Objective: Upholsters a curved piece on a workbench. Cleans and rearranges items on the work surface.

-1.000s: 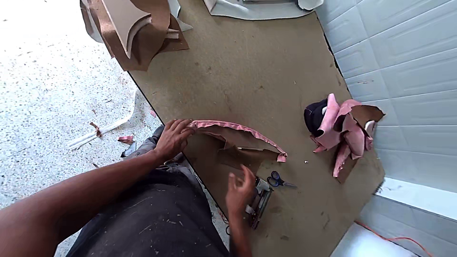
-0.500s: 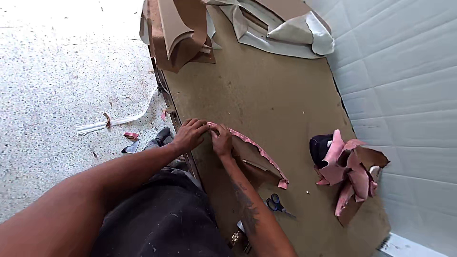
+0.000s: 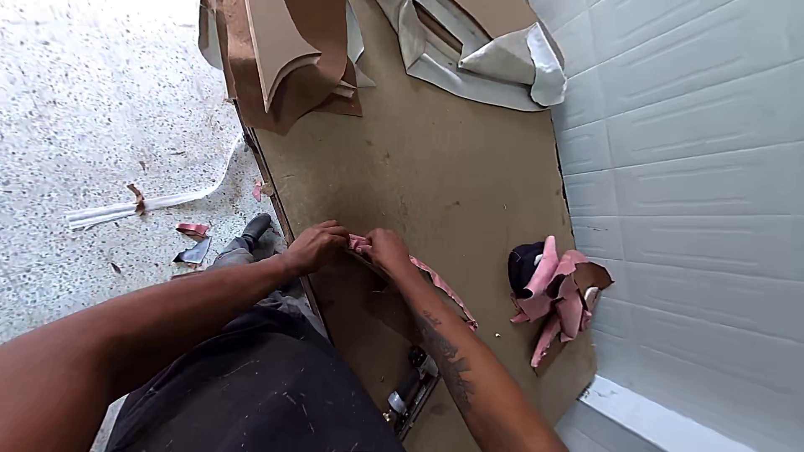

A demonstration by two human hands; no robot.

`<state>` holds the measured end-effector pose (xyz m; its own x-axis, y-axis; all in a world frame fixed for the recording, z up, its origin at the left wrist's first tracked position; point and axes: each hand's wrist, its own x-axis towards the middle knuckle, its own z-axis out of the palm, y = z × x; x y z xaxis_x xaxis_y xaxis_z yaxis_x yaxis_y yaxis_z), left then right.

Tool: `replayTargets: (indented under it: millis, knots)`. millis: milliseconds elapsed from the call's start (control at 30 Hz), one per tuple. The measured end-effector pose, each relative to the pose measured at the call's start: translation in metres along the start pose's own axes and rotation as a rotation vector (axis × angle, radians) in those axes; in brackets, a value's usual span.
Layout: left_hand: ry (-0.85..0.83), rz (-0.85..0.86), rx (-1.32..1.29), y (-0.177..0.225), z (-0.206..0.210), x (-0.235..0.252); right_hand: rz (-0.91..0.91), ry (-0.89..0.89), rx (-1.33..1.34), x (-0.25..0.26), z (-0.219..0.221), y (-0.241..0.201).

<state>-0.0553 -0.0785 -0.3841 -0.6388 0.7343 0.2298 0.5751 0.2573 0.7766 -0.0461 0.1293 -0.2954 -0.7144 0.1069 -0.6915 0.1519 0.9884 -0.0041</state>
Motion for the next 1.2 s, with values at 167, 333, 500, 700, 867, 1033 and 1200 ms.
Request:
replayTargets:
  millis: [167, 333, 500, 700, 867, 1033, 1200]
  knots:
    - [-0.068, -0.02, -0.065, -0.017, -0.008, 0.018, 0.043, -0.016, 0.023, 0.006, -0.002, -0.005]
    - [-0.161, -0.124, -0.065, -0.022, -0.012, 0.037, 0.084, -0.103, 0.024, 0.027, -0.004, -0.001]
    - [-0.377, -0.26, 0.049, -0.016, -0.022, 0.062, 0.081, 0.05, 0.204, 0.011, 0.009, 0.007]
    - [-0.536, -0.234, 0.14, -0.018, -0.027, 0.085, 0.073, 0.726, 0.893, -0.08, 0.093, 0.022]
    - [-0.775, -0.096, 0.264, -0.02, -0.035, 0.113, 0.713, 1.02, 1.034, -0.216, 0.23, 0.099]
    - [-1.022, 0.161, 0.392, -0.018, -0.027, 0.15, 1.01, 0.837, 0.837, -0.234, 0.296, 0.125]
    - [-1.158, 0.31, 0.464, -0.011, -0.025, 0.168, 1.167, 0.675, 0.875, -0.235, 0.282, 0.129]
